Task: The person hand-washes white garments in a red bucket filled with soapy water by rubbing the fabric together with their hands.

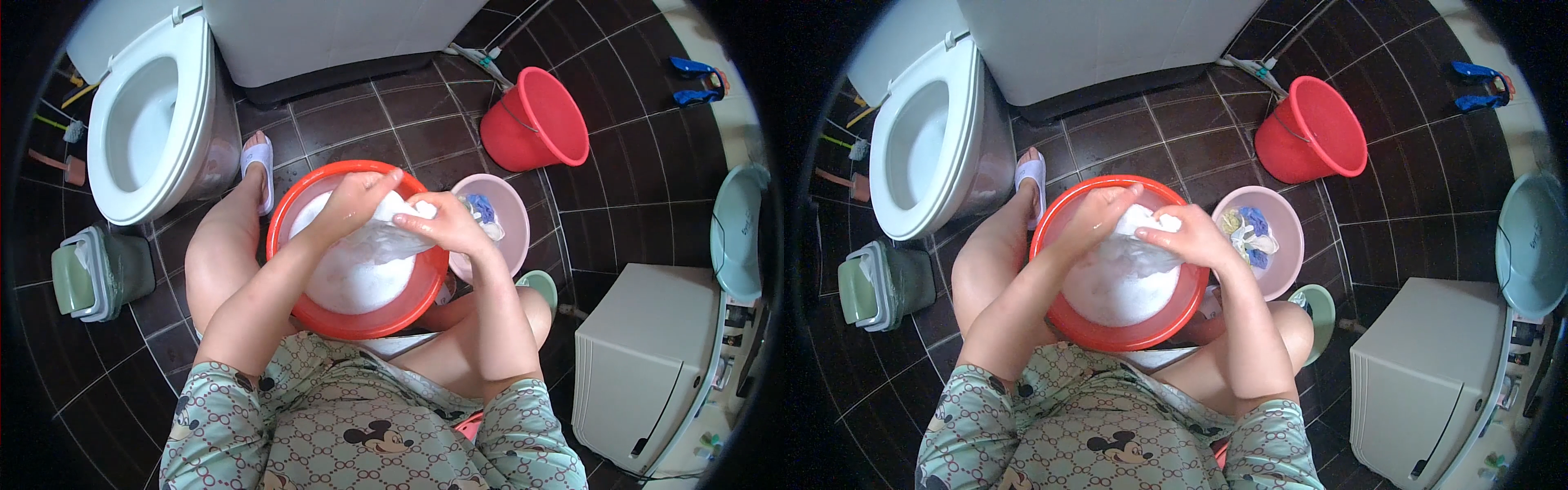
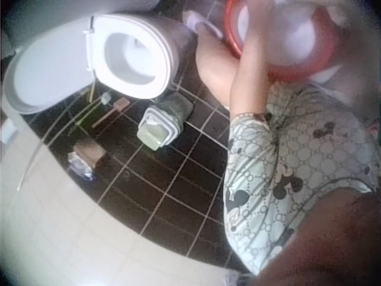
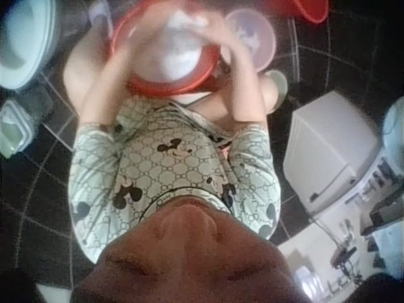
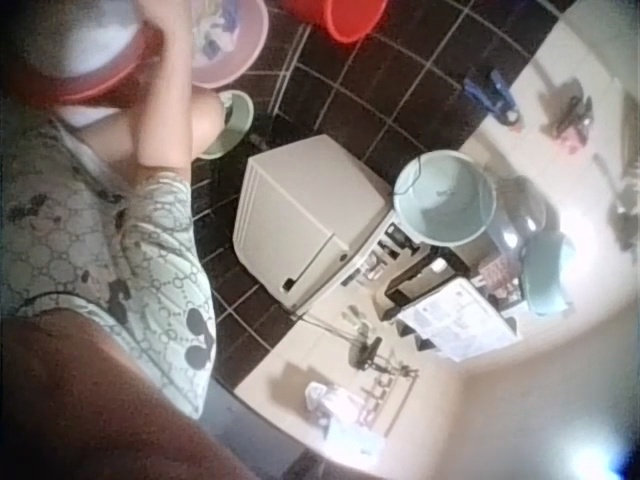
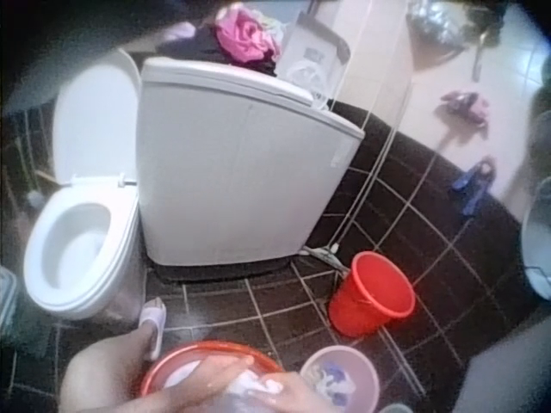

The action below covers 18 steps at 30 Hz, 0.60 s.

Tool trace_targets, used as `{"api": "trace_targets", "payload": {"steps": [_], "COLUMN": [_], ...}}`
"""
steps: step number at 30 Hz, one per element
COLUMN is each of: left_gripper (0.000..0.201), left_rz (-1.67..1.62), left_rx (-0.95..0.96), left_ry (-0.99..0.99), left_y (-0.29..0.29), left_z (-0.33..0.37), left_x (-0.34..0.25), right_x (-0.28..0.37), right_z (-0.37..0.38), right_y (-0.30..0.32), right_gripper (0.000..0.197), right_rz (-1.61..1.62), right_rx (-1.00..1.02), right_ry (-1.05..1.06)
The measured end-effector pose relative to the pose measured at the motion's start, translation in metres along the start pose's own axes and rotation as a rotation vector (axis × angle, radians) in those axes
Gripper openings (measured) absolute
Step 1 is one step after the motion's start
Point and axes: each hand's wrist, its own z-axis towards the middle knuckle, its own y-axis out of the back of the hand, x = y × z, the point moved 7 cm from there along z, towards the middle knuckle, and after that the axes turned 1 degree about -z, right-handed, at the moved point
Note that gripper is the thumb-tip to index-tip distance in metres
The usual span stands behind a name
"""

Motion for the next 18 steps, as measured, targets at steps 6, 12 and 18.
{"api": "trace_targets", "payload": {"steps": [6, 12, 18], "left_gripper": [0.028, 0.032, 0.036], "left_rz": [0.712, 0.185, -0.224], "left_rx": [0.215, 0.096, -0.231], "left_ry": [-0.139, -0.032, 0.043], "left_y": [0.0, 0.008, 0.005], "left_z": [-0.005, 0.006, 0.01], "left_x": [-0.015, 0.002, 0.037], "right_x": [0.001, -0.029, 0.005], "right_z": [-0.011, -0.006, -0.015], "right_y": [0.03, 0.043, 0.011], "right_gripper": [0.018, 0.015, 0.021], "right_rz": [0.214, 0.451, 0.197], "right_rx": [-0.09, -0.299, -0.604], "right_ry": [0.009, 0.059, 0.075]}}
